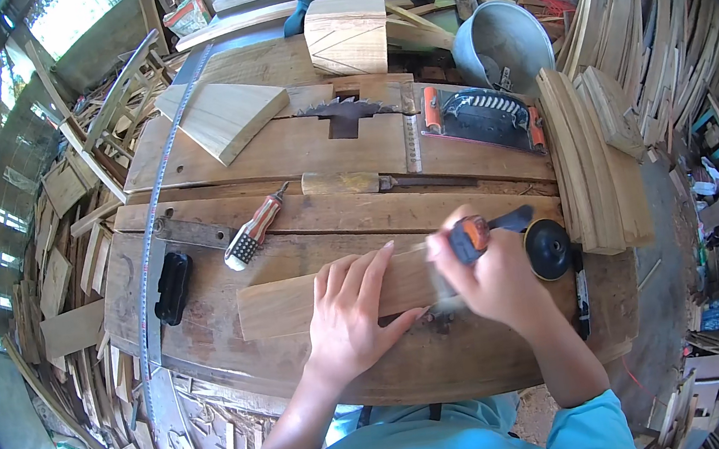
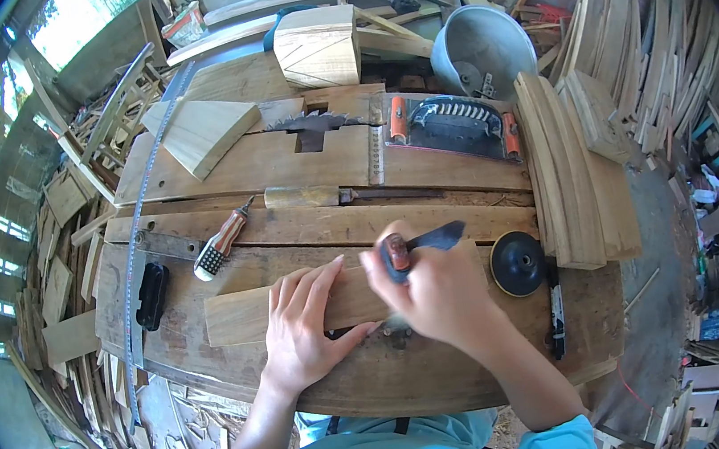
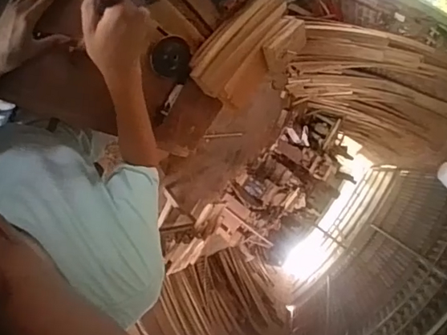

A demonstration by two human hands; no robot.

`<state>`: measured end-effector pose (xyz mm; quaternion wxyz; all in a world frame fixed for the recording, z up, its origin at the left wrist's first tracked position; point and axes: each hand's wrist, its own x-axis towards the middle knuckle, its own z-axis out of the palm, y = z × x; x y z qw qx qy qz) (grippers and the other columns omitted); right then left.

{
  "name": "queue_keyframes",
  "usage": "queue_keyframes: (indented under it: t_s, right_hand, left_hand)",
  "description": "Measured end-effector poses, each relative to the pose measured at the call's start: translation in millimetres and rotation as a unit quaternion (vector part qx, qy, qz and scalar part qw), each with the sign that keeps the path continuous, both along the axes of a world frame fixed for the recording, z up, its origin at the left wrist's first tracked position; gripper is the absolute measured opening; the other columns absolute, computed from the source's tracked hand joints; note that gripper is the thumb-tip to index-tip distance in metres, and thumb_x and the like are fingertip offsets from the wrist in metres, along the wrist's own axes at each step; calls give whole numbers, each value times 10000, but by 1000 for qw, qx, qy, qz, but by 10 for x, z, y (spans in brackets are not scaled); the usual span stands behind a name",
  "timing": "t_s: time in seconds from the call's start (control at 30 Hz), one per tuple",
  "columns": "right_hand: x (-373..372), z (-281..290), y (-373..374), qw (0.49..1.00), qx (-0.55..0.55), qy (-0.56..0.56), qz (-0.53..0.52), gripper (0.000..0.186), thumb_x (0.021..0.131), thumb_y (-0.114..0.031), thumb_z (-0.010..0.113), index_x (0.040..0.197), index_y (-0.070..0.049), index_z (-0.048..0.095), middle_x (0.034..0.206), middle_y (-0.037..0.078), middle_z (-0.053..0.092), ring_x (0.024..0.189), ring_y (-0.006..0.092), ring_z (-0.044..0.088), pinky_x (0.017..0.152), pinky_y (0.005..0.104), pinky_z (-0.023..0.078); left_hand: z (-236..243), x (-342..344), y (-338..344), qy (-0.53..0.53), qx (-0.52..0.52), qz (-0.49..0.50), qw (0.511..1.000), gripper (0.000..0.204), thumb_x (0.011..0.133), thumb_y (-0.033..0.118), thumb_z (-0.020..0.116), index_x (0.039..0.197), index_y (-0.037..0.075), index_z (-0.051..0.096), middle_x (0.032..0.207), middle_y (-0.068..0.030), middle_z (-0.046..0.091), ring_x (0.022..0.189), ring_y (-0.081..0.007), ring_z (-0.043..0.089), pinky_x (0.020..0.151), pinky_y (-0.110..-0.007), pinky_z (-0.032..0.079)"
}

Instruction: Screwing a small metal hardware piece into a wood block and cleaning sawdust from the surface using a brush.

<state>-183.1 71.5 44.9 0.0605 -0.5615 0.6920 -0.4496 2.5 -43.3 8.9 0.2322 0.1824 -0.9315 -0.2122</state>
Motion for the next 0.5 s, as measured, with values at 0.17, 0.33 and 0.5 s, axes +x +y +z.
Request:
queue_keyframes:
  t_s: [0.17, 0.33, 0.5]
  right_hand:
    - [-188, 159, 150, 977, 68, 186, -80, 183, 965, -143, 747, 877, -40, 625, 744, 133, 645, 628, 362, 673, 566, 408, 518]
    - [172, 107, -7, 985, 62, 157, -31, 178, 973, -153, 756, 907, -41, 633, 752, 134, 651, 628, 342, 676, 570, 402, 514]
    - [256, 20, -68, 995, -3, -88, 41, 114, 1036, -113, 681, 1026, -8, 639, 798, 139, 681, 672, 255, 716, 601, 348, 505]
  left_hand:
    - [10, 19, -6, -5, -7, 4, 1000, 892, 736, 396, 926, 1475, 39, 576, 1319, -139, 679, 1246, -341, 602, 1119, -494, 429]
    - [-7, 3, -10, -5, -4, -1, 1000, 882, 743, 372, 912, 1487, 56, 560, 1343, -113, 655, 1246, -338, 586, 1101, -484, 428]
    - [-16, 15, -34, -15, -15, -14, 1000, 881, 724, 353, 919, 1475, 49, 572, 1342, -113, 656, 1244, -338, 591, 1098, -483, 430]
